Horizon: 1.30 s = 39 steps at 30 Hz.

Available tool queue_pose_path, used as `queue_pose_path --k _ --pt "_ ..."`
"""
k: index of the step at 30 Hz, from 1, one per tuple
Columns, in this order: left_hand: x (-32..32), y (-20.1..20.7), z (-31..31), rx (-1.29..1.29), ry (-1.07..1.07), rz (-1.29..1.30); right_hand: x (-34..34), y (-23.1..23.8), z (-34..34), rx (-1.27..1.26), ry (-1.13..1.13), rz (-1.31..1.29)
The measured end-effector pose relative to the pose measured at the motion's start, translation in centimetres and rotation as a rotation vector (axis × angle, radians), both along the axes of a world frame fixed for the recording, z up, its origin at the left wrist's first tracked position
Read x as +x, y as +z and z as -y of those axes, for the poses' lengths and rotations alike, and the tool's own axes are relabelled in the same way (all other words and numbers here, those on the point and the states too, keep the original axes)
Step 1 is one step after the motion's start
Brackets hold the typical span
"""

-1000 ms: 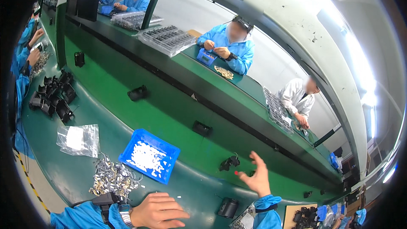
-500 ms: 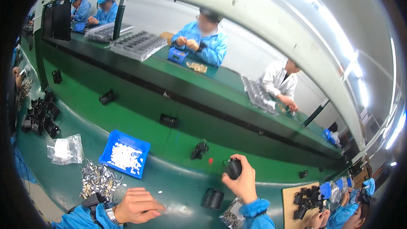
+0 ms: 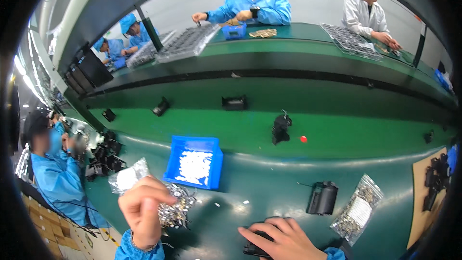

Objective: Assembling small metal and plastic components into a black plastic housing on an assembly line.

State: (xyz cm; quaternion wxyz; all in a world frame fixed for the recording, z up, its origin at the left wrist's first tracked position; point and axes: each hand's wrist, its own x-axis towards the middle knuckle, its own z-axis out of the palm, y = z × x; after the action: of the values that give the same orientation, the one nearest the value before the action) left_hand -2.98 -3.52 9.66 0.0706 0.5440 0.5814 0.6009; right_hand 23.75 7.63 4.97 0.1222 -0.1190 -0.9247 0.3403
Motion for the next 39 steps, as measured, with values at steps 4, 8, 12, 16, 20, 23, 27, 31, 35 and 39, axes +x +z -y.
queue_pose_path --k 4,8,12,16,20,23,27,31,35,39 --pt "-3.0 -0.9 0.9 -0.544 -0.026 -0.519 0.6 0.6 0.2 -0.046 -0.006 -0.010" --pt "-3.2 -3.6 2.6 -0.611 0.170 -0.737 0.4 -0.1 0.5 -0.074 -0.051 -0.125" --pt "-2.4 -4.6 2.3 -0.640 0.235 -0.830 0.7 0.0 0.3 -0.092 -0.094 -0.183" --pt "-1.9 -4.9 2.0 -0.651 0.252 -0.892 1.1 -0.5 0.4 -0.098 -0.108 -0.209" --pt "-1.4 -3.6 1.8 -0.638 0.216 -0.801 1.5 -0.8 0.2 -0.119 -0.102 -0.207" --pt "0.4 -2.3 1.3 -0.643 0.130 -0.721 1.3 -0.6 -0.2 -0.122 -0.127 -0.224" --pt "3.9 0.6 1.3 -0.471 -0.103 -0.622 1.6 -1.1 -0.2 -0.095 -0.131 -0.242" --pt "5.9 -0.2 -1.5 -0.362 -0.276 -0.794 1.4 -1.4 -0.3 -0.093 -0.168 -0.358" --pt "6.2 -1.8 -3.2 -0.147 -0.415 -0.770 0.9 -1.8 -0.3 -0.121 -0.227 -0.451" --pt "6.8 -3.9 -3.8 -0.086 -0.419 -0.580 1.1 -1.3 -0.2 -0.148 -0.329 -0.446"
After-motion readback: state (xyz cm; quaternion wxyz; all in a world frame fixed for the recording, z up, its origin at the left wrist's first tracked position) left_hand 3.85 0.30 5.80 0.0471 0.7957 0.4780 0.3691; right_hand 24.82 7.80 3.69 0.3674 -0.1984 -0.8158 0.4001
